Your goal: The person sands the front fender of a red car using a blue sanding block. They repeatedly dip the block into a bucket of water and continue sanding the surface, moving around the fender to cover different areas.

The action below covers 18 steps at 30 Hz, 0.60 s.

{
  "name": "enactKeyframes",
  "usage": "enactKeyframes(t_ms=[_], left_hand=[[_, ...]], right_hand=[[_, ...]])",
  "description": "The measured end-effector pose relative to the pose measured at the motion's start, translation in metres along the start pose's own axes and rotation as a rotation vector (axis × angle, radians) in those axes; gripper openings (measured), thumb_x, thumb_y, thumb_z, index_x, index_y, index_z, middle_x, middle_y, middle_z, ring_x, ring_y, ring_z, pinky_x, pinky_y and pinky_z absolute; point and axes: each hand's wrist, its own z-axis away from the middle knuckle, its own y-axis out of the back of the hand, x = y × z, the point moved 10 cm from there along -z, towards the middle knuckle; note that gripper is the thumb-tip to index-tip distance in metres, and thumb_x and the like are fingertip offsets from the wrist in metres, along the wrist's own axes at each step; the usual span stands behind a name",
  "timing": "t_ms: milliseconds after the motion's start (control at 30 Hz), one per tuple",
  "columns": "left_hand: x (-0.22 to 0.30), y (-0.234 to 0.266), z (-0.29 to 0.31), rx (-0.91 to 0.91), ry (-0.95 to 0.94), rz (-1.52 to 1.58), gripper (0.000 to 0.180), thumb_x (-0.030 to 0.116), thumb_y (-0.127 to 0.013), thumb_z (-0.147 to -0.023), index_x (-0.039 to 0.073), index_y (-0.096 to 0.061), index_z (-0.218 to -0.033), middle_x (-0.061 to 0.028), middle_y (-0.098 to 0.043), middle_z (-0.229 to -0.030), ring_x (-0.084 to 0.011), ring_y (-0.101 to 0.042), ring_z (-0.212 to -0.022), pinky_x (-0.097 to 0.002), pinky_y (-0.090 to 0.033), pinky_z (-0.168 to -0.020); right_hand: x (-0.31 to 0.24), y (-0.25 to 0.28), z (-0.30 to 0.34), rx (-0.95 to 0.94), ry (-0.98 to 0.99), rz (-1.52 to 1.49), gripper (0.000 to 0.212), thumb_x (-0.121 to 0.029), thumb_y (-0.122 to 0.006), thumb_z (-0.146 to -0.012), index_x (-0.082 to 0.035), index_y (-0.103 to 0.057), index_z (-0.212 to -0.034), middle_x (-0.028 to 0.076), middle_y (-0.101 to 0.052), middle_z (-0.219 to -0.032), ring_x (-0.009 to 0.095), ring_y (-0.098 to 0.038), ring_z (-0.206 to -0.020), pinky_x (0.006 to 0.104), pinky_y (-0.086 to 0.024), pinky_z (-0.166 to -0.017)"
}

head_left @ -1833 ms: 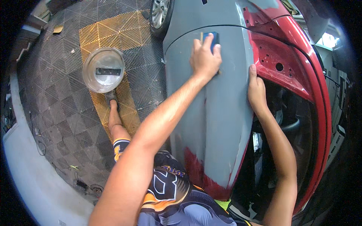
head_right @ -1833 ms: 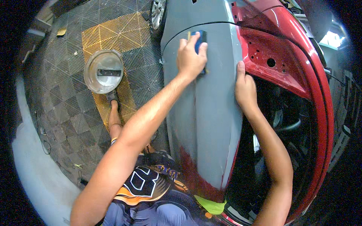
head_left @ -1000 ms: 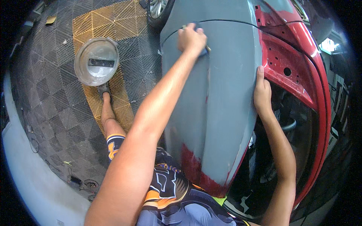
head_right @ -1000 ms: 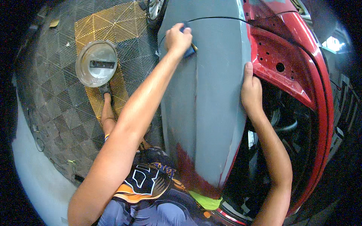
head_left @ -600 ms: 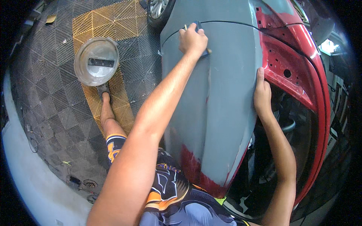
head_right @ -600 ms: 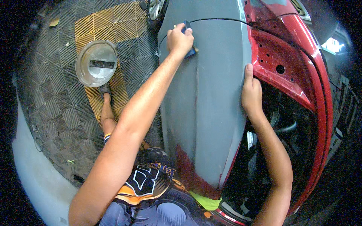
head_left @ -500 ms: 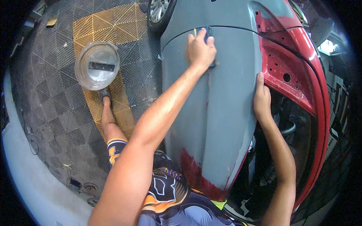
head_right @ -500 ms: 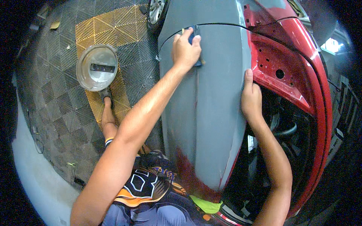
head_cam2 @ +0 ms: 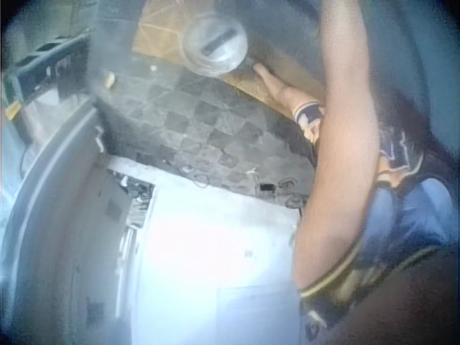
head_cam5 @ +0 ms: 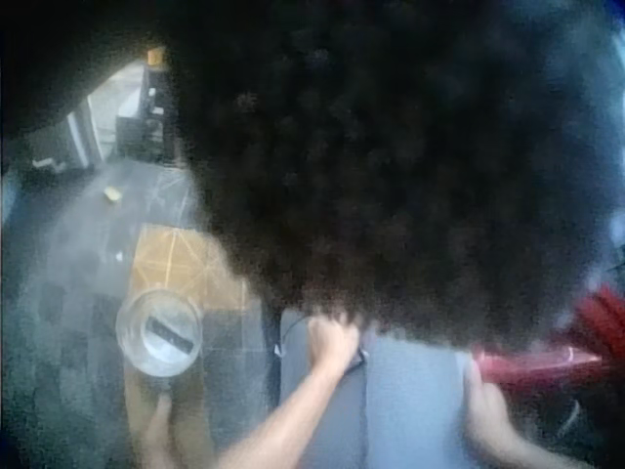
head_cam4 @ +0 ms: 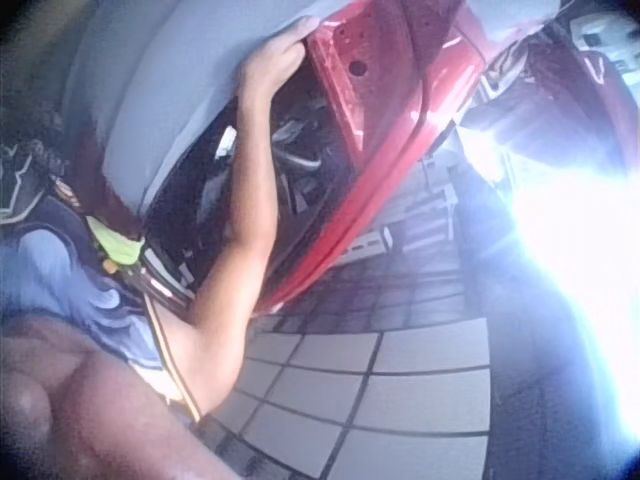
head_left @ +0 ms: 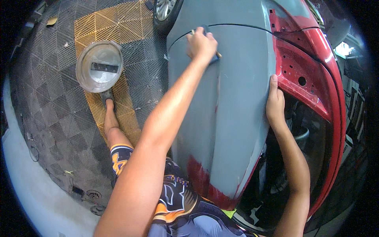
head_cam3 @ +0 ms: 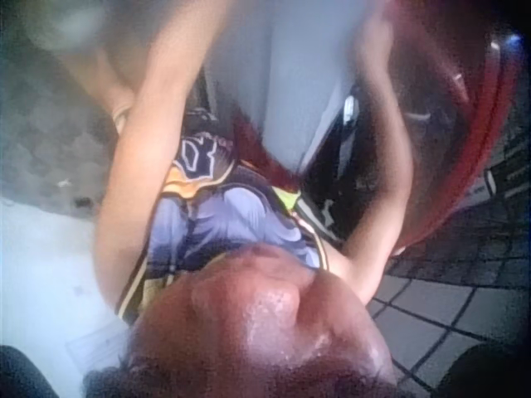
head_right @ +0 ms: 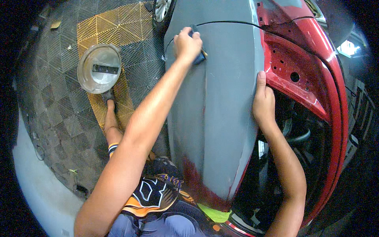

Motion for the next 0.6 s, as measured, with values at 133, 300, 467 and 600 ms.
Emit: enactKeyframes(t_ms=[133, 300, 467, 600], left_hand=[[0.023, -0.006, 0.042, -0.026, -0.107, 0.007, 0.044, 0.035, -0.067, -0.088, 0.009, -0.068, -0.123, -0.024, -0.067, -0.116, -0.0404, -0.064, -0.109, -0.0493, -0.051, -0.094], [0.019, -0.008, 0.027, -0.06, -0.093, -0.013, 0.042, 0.032, -0.068, -0.088, 0.01, -0.068, -0.124, -0.0247, -0.064, -0.116, -0.042, -0.063, -0.109, -0.0501, -0.051, -0.095], [0.004, -0.008, 0.013, -0.05, -0.061, -0.039, 0.044, 0.034, -0.067, -0.09, 0.011, -0.066, -0.128, -0.0239, -0.062, -0.117, -0.0418, -0.062, -0.112, -0.0497, -0.05, -0.097], [-0.01, -0.004, 0.011, 0.069, -0.139, 0.035, 0.043, 0.029, -0.068, -0.089, 0.006, -0.068, -0.125, -0.0262, -0.067, -0.117, -0.0416, -0.063, -0.111, -0.0477, -0.05, -0.098]], right_hand=[[0.013, -0.002, -0.007, -0.007, -0.019, -0.024, 0.098, -0.071, -0.026, -0.102, 0.018, -0.065, -0.086, 0.032, -0.065, -0.081, 0.038, -0.062, -0.08, 0.0455, -0.047, -0.085], [0.016, -0.003, -0.002, -0.054, -0.037, -0.033, 0.096, -0.07, -0.028, -0.102, 0.017, -0.065, -0.088, 0.03, -0.065, -0.08, 0.035, -0.061, -0.079, 0.0444, -0.047, -0.084], [0.009, -0.001, -0.002, -0.017, -0.029, -0.02, 0.096, -0.07, -0.027, -0.102, 0.017, -0.065, -0.087, 0.03, -0.065, -0.08, 0.035, -0.061, -0.079, 0.0454, -0.047, -0.084], [-0.003, -0.002, -0.001, -0.035, -0.011, -0.026, 0.094, -0.069, -0.028, -0.103, 0.015, -0.065, -0.084, 0.025, -0.064, -0.075, 0.032, -0.059, -0.074, 0.0438, -0.046, -0.079]])
